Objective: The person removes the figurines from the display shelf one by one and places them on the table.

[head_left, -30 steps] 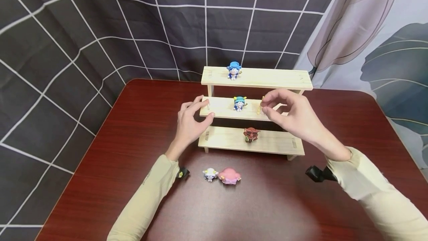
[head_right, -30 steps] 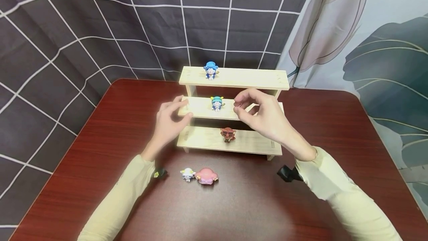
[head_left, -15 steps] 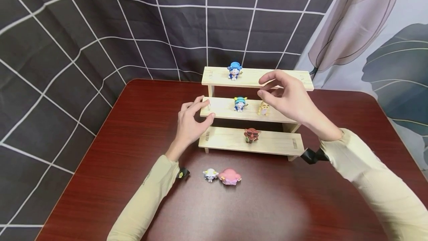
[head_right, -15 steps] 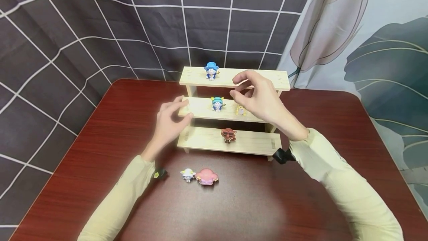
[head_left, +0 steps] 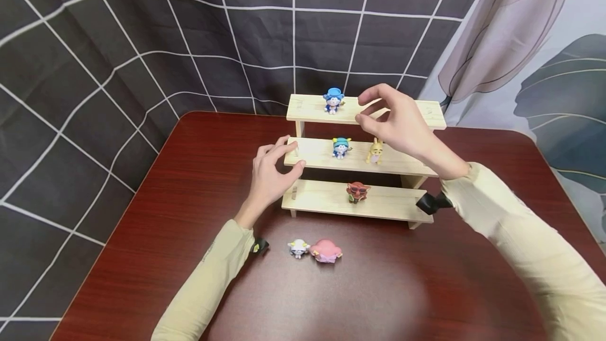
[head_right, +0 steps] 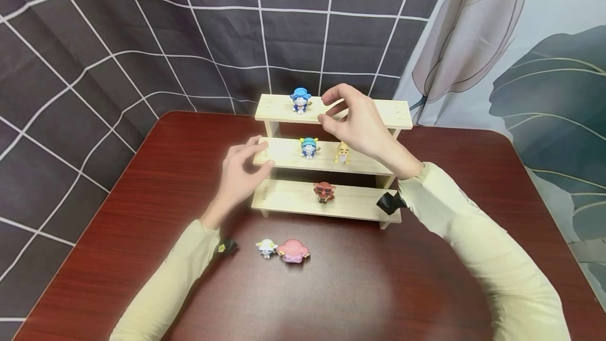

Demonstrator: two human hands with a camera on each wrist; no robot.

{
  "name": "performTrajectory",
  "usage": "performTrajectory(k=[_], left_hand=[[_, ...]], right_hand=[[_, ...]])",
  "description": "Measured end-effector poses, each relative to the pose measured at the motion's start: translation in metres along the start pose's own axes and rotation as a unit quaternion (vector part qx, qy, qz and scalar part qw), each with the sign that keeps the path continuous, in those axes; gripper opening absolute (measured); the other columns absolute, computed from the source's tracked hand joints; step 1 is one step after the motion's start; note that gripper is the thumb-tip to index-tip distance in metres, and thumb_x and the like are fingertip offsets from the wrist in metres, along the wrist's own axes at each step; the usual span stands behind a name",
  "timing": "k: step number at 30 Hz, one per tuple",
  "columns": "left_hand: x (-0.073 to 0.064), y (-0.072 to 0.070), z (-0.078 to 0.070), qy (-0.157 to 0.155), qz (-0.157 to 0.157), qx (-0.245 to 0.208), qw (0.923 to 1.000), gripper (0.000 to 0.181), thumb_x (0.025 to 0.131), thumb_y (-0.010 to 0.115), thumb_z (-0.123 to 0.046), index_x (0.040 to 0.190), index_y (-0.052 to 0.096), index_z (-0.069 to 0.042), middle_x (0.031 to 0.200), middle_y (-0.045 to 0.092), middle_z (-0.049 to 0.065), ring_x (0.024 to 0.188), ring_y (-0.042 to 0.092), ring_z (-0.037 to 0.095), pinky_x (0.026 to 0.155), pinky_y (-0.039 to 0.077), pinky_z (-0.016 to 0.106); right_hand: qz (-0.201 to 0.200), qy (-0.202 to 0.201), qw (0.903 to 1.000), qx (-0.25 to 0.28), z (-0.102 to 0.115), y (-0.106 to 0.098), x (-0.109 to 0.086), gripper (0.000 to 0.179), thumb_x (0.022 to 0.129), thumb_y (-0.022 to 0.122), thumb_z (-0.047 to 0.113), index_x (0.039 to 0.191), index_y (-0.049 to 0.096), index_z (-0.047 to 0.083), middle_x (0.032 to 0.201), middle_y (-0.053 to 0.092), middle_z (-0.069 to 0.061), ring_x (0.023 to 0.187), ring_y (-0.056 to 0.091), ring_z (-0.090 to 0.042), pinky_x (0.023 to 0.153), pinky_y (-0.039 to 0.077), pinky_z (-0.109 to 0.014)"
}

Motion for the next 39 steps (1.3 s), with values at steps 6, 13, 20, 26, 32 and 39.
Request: performTrajectory(k=[6,13,20,26,32,39], left_hand=[[-0.001,0.000,0.000,-0.003,0.003,0.000,1.0000,0.046,0.082,0.076,-0.028,0.125,0.072,-0.014,0.139,0.060,0.000,0.111,0.049,0.028,0.095,0.033,0.052],[-0.001,0.000,-0.001,-0.002,0.001,0.001,1.0000,0.045,0.082,0.076,-0.028,0.125,0.072,-0.013,0.139,0.060,0.000,0.110,0.050,0.028,0.094,0.033,0.052],[-0.001,0.001,0.000,-0.004,0.002,0.002,1.0000,0.045,0.082,0.076,-0.028,0.125,0.072,-0.014,0.138,0.060,0.001,0.111,0.049,0.027,0.094,0.032,0.052],[0.000,0.001,0.001,-0.004,0.002,0.006,1.0000,0.045,0.082,0.077,-0.028,0.125,0.072,-0.014,0.138,0.061,0.000,0.111,0.049,0.027,0.094,0.033,0.052],[0.000,0.001,0.000,-0.006,0.003,0.002,1.0000,0.045,0.083,0.076,-0.029,0.125,0.072,-0.014,0.138,0.060,0.000,0.110,0.049,0.027,0.094,0.032,0.052],[0.000,0.001,0.000,-0.008,0.004,0.001,1.0000,0.045,0.083,0.076,-0.028,0.125,0.072,-0.014,0.139,0.060,0.001,0.110,0.049,0.027,0.094,0.032,0.052]], right_hand=[[0.016,-0.005,0.9999,-0.002,0.001,0.003,0.009,0.028,0.089,0.069,0.004,0.115,0.060,-0.003,0.111,0.065,-0.015,0.097,0.067,-0.026,0.072,0.047,-0.015],[0.015,-0.013,0.9996,-0.019,-0.002,0.009,0.022,0.031,0.088,0.069,0.005,0.116,0.060,-0.003,0.113,0.064,-0.016,0.097,0.068,-0.029,0.073,0.049,-0.017],[0.030,0.002,0.9993,-0.024,-0.005,0.014,0.031,0.033,0.088,0.071,0.006,0.118,0.059,-0.003,0.116,0.064,-0.016,0.100,0.066,-0.028,0.077,0.047,-0.023],[0.038,0.011,0.9991,-0.015,-0.007,0.018,0.036,0.036,0.088,0.072,0.005,0.120,0.058,-0.004,0.118,0.063,-0.019,0.099,0.066,-0.030,0.076,0.044,-0.016],[0.047,0.017,0.9986,-0.016,-0.010,0.022,0.039,0.037,0.088,0.072,0.004,0.122,0.058,-0.003,0.117,0.063,-0.017,0.098,0.065,-0.030,0.077,0.045,-0.019],[0.040,0.013,0.9990,-0.014,-0.013,0.025,0.043,0.037,0.088,0.070,0.003,0.122,0.057,-0.003,0.112,0.065,-0.020,0.093,0.066,-0.034,0.076,0.045,-0.020]])
Point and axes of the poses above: each hand's wrist, its own x-axis towards the middle knuckle, its own y-axis out of the palm, z = x × y, the point moved 7 cm from there along x, towards the middle knuckle
